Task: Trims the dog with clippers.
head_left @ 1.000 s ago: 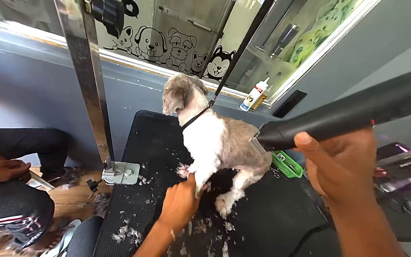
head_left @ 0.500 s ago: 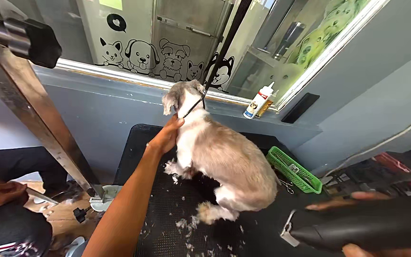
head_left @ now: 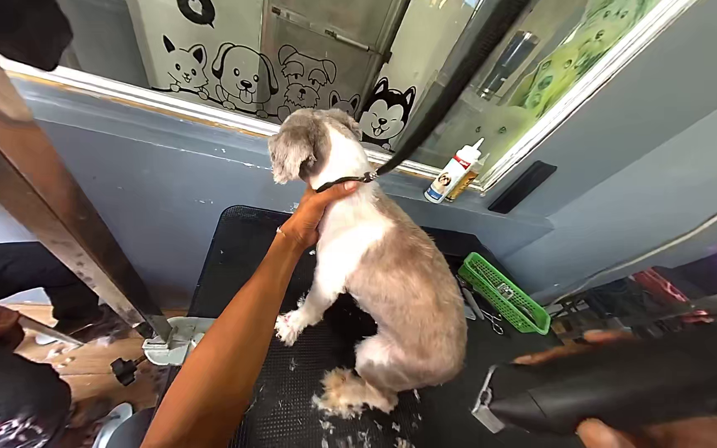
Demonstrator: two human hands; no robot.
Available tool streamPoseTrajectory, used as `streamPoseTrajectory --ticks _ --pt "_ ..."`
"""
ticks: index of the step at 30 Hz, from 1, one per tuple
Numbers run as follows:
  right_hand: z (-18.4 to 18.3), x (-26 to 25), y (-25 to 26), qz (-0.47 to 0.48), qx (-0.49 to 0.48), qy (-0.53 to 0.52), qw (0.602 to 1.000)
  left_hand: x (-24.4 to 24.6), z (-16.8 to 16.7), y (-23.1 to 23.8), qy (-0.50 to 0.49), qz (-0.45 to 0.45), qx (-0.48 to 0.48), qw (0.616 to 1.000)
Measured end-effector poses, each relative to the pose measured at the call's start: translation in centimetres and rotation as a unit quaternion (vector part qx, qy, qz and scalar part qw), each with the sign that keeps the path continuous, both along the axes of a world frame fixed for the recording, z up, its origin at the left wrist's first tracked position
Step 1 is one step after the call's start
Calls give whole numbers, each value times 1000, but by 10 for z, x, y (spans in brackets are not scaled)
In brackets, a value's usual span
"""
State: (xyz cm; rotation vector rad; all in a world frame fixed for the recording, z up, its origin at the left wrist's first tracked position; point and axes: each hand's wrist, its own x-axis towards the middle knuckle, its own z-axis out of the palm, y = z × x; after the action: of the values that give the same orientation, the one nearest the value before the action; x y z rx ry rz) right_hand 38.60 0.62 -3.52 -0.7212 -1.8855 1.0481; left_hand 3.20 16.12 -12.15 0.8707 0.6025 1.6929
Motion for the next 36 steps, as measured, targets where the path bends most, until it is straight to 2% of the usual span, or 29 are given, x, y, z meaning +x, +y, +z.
streamPoseTrajectory --ticks 4,7,9,11,15,17,19,20,22,23,24,26,28,32,36 --pt "10 -30 0 -12 28 -31 999 2 3 -20 -32 50 84 995" --pt "22 -58 8 -32 128 -80 988 2 4 -38 -51 94 106 989" --pt "29 -80 18 -53 228 -116 965 0 5 -47 -77 112 94 986" --pt "34 -105 34 -31 304 -126 944 -4 6 -53 -99 115 90 984" --pt "45 -156 69 42 408 -133 902 -11 8 -62 -134 99 79 983" --pt "50 -178 85 41 471 -147 869 -14 6 -66 -125 90 74 985" --pt "51 -195 99 62 500 -124 855 -17 4 -66 -116 79 64 988" --pt "55 -202 101 68 513 -139 844 -18 -3 -60 -117 74 81 987" --pt "60 -215 104 91 540 -167 820 -19 -44 -29 -87 72 188 976" --pt "61 -219 105 99 542 -183 814 -18 -59 -16 -76 79 228 967" --pt "61 -223 105 107 532 -199 816 -17 -60 -12 -76 91 242 963" --pt "61 -226 104 93 516 -232 819 -17 -18 -39 -126 90 142 978" --pt "61 -223 103 77 487 -268 828 -22 6 -54 -152 80 109 979" --pt "57 -218 100 67 419 -323 846 -31 2 -53 -149 69 97 982" --pt "45 -211 78 63 419 -380 822 -35 2 -51 -137 60 70 986"
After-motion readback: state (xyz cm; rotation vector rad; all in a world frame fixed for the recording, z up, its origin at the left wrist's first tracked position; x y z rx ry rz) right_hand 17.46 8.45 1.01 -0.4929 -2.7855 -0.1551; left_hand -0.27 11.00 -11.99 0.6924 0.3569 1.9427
